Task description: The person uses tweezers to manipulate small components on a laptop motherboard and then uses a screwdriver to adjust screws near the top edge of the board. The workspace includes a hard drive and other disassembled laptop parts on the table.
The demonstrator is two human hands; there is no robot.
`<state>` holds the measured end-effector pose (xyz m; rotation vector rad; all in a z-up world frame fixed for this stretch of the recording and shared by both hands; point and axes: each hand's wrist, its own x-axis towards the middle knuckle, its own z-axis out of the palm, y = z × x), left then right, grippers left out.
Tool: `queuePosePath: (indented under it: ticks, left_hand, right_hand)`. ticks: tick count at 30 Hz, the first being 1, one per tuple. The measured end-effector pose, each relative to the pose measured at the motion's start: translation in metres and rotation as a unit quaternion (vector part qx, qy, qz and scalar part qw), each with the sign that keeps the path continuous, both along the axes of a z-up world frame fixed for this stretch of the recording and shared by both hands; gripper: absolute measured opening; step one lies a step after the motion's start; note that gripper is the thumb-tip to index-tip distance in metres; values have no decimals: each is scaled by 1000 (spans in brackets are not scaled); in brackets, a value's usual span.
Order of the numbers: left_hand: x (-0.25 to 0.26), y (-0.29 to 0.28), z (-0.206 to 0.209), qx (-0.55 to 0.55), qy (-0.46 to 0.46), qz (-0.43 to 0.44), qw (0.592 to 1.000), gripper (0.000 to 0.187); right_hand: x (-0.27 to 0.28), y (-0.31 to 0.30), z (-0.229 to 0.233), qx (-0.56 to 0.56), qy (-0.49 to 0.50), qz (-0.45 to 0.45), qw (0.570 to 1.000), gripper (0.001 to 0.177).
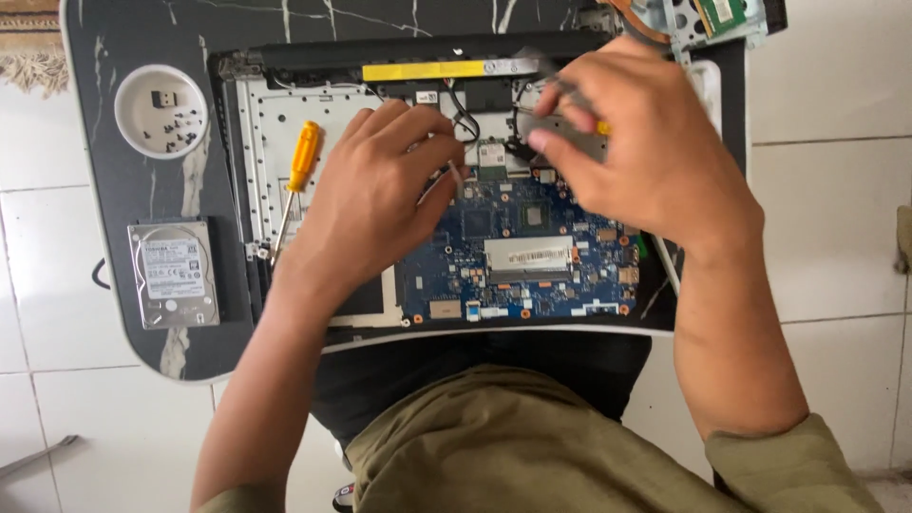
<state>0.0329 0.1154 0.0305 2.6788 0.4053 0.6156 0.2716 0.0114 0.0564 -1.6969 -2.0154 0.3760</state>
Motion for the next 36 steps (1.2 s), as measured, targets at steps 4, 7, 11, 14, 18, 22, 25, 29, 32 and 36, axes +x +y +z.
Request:
queuePosePath:
  ticks: [4, 7, 11, 14, 18, 22, 25, 29, 32, 36]
  left_hand:
    - [-6, 14, 9, -11, 5, -23, 1000, 3]
    - [-10, 20, 19, -21, 53, -49, 997, 8]
    - [-10, 17, 25, 69, 123, -49, 989, 19]
    - [-4, 13, 34, 64, 188, -57, 978, 14]
    - [8, 14, 42, -10, 259, -46, 965, 57]
    - [11, 17, 28, 39, 226, -34, 973, 44]
    - [8, 17, 24, 74, 223, -27, 972, 24]
    - [6, 21, 23, 83, 223, -35, 971, 22]
    - [0, 22, 20, 64, 213, -38, 974, 17]
    - [-6, 27, 18, 39, 197, -53, 978, 18]
  right_hand:
    - [-10, 13, 2, -68, 17, 7, 998, 49]
    - [-11, 17, -3, -126, -25, 16, 992, 44]
    - [-8, 14, -8, -71, 12, 30, 997, 43]
    - [-8, 12, -14, -34, 28, 39, 998, 27]
    - [-15, 14, -14, 4, 34, 66, 997, 32]
    - [-19, 13, -16, -10, 52, 72, 996, 19]
    - [-20, 13, -15, -12, 57, 66, 996, 26]
    - [-21, 13, -14, 1, 35, 43, 998, 19]
    - [-23, 13, -15, -5, 43, 46, 998, 29]
    - [-27, 12, -20, -8, 43, 45, 998, 29]
